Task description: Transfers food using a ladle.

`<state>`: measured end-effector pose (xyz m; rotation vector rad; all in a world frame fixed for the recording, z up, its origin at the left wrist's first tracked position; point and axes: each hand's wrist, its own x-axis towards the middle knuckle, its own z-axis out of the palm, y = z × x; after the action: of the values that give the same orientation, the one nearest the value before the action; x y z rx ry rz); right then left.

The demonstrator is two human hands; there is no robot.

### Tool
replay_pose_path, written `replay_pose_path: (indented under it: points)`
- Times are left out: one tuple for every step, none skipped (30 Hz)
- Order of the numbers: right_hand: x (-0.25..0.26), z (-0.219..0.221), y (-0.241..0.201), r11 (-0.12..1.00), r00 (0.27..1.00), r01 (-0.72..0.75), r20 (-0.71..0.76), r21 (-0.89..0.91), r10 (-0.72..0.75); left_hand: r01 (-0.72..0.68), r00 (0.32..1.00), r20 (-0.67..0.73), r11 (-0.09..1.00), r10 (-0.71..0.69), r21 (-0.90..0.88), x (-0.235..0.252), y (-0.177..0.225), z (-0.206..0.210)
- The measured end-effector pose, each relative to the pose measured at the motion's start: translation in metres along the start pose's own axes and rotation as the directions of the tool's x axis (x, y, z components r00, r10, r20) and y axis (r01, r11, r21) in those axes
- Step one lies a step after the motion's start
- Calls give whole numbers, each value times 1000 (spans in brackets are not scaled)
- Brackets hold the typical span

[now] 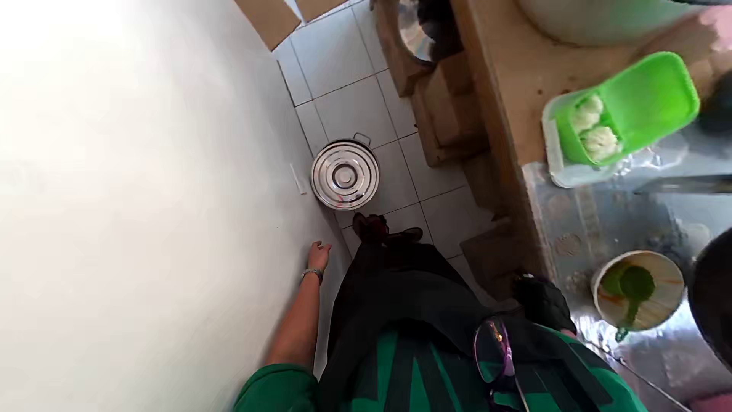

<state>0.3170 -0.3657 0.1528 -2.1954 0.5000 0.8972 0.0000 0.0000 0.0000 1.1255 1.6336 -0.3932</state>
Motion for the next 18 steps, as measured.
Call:
replay_pose_path:
  points:
    - [3,23,-29,998,997,64,48,-7,-63,10,1000,9,1000,-10,-19,8,-2,2]
    - [10,48,-57,992,987,118,115,-44,-112,14,1000,13,1000,-13,-28,16,-1,4]
    - [22,75,-79,982,969,161,206,-100,-138,16,1000,17,999,-16,-38,25,2,6]
    - [39,103,-97,966,941,196,310,-166,-138,17,1000,18,999,-16,-50,35,6,10]
    - [59,134,-109,949,907,217,406,-229,-109,23,1000,20,998,-21,-63,46,11,15]
    - [79,167,-115,933,878,221,475,-283,-64,29,999,21,997,-28,-74,59,14,21]
    - [100,201,-116,920,853,210,522,-332,-7,36,999,21,995,-34,-88,74,17,27]
    - [121,236,-115,899,829,209,558,-384,46,43,999,16,993,-41,-108,90,20,33]
    - [141,270,-116,872,804,233,590,-431,77,46,999,4,990,-45,-135,108,25,39]
    - [159,302,-118,840,782,270,616,-470,93,46,999,-12,985,-48,-165,128,28,45]
    - [177,332,-117,807,769,305,630,-506,104,52,998,-31,981,-59,-186,147,28,51]
    - [194,358,-114,774,763,332,636,-538,115,62,997,-42,976,-72,-209,165,28,56]
    - [214,383,-109,741,766,359,633,-568,114,74,995,-49,968,-88,-239,182,28,61]
    - [233,406,-104,706,772,375,624,-601,122,87,993,-58,961,-105,-262,199,27,66]
    - [249,426,-96,681,785,365,603,-635,142,99,990,-72,955,-123,-278,214,27,70]
    - [263,445,-87,697,797,325,582,-639,162,105,987,-86,947,-137,-303,231,27,73]
    - [274,463,-81,737,807,263,561,-622,186,96,984,-104,928,-142,-360,246,28,75]
    - [282,477,-77,785,809,199,550,-587,206,82,982,-116,895,-147,-438,259,30,78]
